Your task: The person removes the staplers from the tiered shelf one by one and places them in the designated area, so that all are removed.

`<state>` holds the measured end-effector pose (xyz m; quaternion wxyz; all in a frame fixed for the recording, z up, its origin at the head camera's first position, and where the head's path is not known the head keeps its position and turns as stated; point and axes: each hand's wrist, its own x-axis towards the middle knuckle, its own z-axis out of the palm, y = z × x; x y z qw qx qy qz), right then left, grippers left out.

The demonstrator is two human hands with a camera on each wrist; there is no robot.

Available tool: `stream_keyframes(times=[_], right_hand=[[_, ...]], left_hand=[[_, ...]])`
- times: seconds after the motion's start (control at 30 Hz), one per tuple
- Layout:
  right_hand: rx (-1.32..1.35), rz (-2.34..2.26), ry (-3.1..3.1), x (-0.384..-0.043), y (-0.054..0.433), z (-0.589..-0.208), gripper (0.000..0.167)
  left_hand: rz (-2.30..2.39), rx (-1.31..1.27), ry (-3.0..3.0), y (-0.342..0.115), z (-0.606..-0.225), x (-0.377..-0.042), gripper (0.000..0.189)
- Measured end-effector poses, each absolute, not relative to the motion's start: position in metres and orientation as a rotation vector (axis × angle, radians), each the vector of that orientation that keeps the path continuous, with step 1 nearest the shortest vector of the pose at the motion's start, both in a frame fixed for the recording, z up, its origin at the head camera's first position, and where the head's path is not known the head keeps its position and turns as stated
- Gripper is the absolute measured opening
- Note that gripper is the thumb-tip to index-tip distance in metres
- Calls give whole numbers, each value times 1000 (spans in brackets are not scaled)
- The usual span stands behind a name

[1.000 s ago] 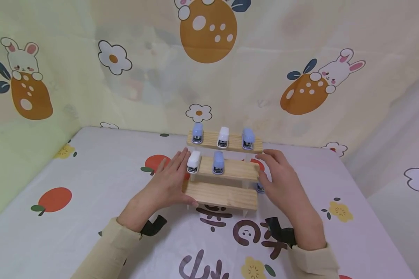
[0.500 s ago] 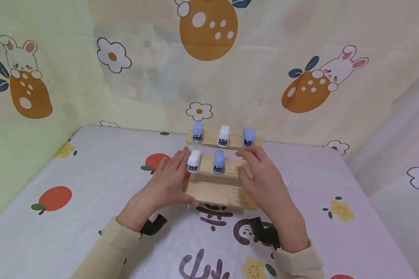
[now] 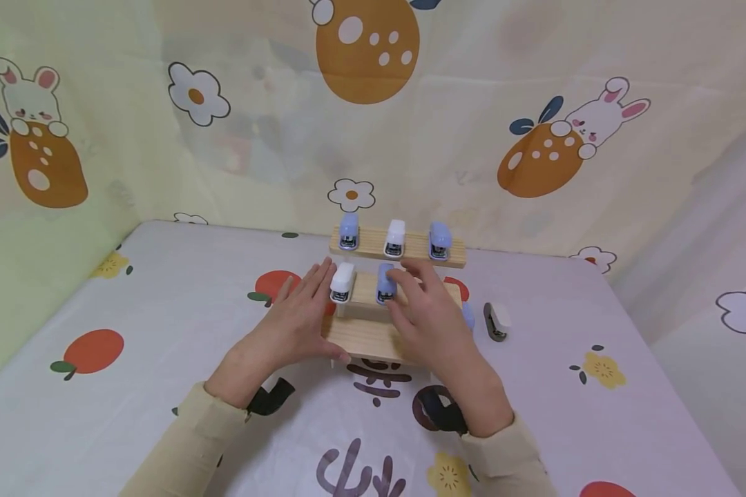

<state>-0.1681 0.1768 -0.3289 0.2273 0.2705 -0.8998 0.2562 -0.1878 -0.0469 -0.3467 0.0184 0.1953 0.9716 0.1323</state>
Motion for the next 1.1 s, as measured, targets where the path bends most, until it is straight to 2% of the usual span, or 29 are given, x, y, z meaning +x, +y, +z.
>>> stream_keyframes(times=[0.3, 0.57, 1.1], right_hand=[[718, 659, -2612, -171, 169, -335, 50], [701, 650, -2589, -171, 170, -336, 44], [691, 648, -2601, -171, 175, -335, 42]], left_hand=[[405, 596, 3006, -47, -346, -189, 142], [426, 594, 3006, -47, -347, -189, 142], [432, 601, 3012, -46, -348, -189, 142]])
